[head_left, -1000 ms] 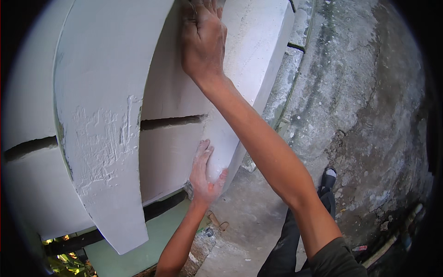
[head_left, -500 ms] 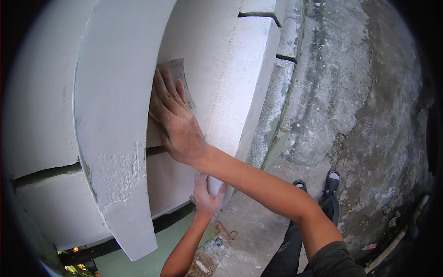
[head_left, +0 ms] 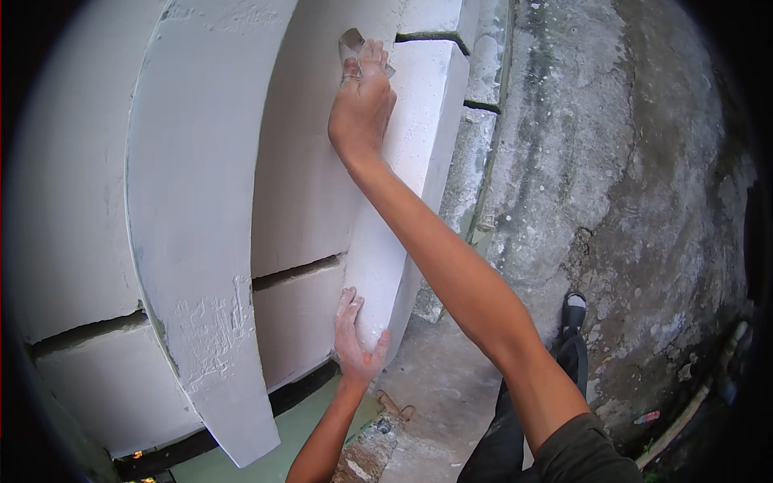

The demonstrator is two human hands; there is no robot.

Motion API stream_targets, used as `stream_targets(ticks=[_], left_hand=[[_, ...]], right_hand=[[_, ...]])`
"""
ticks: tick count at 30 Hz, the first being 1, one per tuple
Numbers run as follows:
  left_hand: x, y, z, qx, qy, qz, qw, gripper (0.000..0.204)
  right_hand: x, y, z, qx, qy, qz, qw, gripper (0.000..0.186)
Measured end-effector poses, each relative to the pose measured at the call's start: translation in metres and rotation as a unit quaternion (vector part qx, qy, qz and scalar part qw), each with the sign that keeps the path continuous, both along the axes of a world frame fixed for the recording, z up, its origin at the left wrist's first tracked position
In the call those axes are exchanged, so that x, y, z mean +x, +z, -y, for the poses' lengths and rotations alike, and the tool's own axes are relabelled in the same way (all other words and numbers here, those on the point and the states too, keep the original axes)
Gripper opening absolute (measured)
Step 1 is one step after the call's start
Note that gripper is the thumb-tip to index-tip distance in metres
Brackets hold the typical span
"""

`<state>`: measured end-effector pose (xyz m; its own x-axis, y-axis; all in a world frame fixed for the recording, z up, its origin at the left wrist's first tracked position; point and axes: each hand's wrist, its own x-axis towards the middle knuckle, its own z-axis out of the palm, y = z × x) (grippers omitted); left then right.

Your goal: Sanding the side of a white architectural wall structure with sandpaper.

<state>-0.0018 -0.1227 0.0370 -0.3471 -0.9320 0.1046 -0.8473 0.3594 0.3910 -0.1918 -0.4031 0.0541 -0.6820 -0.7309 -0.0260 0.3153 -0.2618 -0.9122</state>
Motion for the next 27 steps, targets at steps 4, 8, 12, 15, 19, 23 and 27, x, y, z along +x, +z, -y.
stream_targets(ticks=[4, 8, 12, 15, 19, 23, 27], left_hand=[[0.01, 0.001, -0.001, -0.009, 0.006, 0.002, 1.0, 0.061], [0.004, -0.003, -0.001, -0.008, 0.018, -0.01, 1.0, 0.063], [0.001, -0.002, 0.001, -0.008, 0.022, -0.021, 0.999, 0.064], [0.007, 0.001, 0.0, -0.005, 0.008, -0.002, 1.0, 0.064], [0.0, -0.005, 0.004, -0.003, 0.015, -0.022, 1.0, 0.068], [0.006, 0.003, 0.001, -0.009, 0.025, -0.001, 1.0, 0.069], [0.004, -0.007, -0.002, 0.001, 0.017, -0.036, 0.999, 0.07]], right_hand=[[0.039, -0.012, -0.053, -0.03, 0.035, 0.005, 0.999, 0.052], [0.023, 0.002, -0.024, -0.028, -0.007, -0.001, 1.0, 0.05], [-0.004, 0.004, -0.002, 0.017, -0.001, 0.062, 0.998, 0.051], [0.033, -0.013, -0.046, -0.032, -0.004, -0.02, 0.999, 0.049], [-0.013, -0.005, 0.007, -0.016, -0.019, -0.074, 0.997, 0.051], [0.026, -0.012, -0.027, -0.033, -0.012, -0.061, 0.998, 0.052], [0.008, -0.02, -0.012, -0.027, -0.023, -0.096, 0.995, 0.051]])
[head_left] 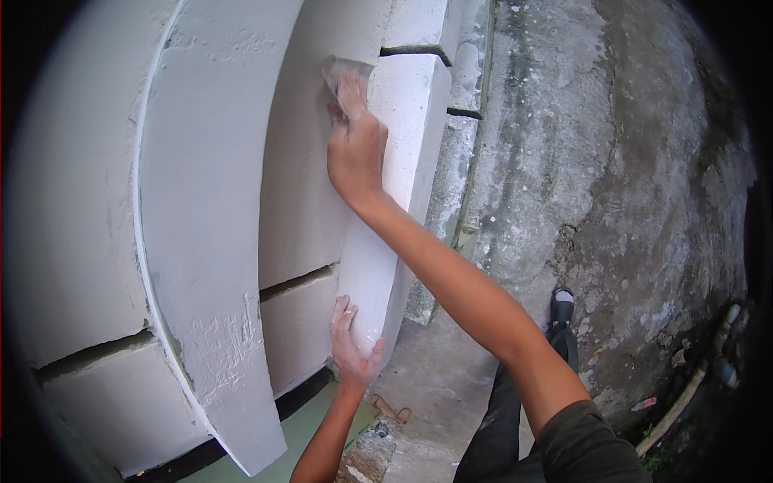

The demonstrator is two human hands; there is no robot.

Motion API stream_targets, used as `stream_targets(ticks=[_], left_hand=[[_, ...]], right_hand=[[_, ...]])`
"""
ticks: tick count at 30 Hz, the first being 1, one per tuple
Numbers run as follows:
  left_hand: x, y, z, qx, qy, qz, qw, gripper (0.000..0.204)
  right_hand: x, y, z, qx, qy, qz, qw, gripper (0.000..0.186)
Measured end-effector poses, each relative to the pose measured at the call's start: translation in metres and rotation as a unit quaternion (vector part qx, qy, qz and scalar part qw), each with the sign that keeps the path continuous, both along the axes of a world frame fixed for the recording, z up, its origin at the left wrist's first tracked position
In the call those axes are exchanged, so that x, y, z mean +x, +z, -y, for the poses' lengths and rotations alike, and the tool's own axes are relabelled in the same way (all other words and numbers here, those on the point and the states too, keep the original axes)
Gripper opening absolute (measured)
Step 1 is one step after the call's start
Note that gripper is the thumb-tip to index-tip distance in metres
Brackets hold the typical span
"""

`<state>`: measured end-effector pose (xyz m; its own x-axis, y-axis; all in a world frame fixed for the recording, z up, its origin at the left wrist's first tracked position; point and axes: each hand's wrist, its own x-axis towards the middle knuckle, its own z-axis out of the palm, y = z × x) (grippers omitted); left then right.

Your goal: Sanding the side of a white architectural wall structure with sandpaper.

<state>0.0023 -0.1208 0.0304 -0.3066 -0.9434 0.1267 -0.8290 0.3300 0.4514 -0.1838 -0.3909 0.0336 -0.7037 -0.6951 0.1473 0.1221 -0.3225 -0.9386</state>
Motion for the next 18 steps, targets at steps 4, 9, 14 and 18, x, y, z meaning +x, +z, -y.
stream_targets(ticks=[4, 9, 14, 18], left_hand=[[-0.002, 0.007, 0.0, 0.001, -0.001, 0.014, 1.0, 0.071], [0.001, 0.002, 0.001, 0.006, 0.005, 0.022, 1.0, 0.072], [-0.001, 0.009, 0.005, 0.001, -0.014, 0.024, 1.0, 0.071], [0.002, 0.005, 0.002, 0.006, -0.015, 0.021, 1.0, 0.072]], right_hand=[[-0.031, 0.02, 0.008, 0.051, 0.062, 0.079, 0.994, 0.05], [0.003, 0.001, -0.008, 0.007, 0.036, 0.037, 0.999, 0.058], [-0.013, 0.013, -0.003, 0.051, 0.09, 0.078, 0.992, 0.059], [0.003, 0.002, -0.009, 0.003, 0.028, 0.009, 1.0, 0.055]])
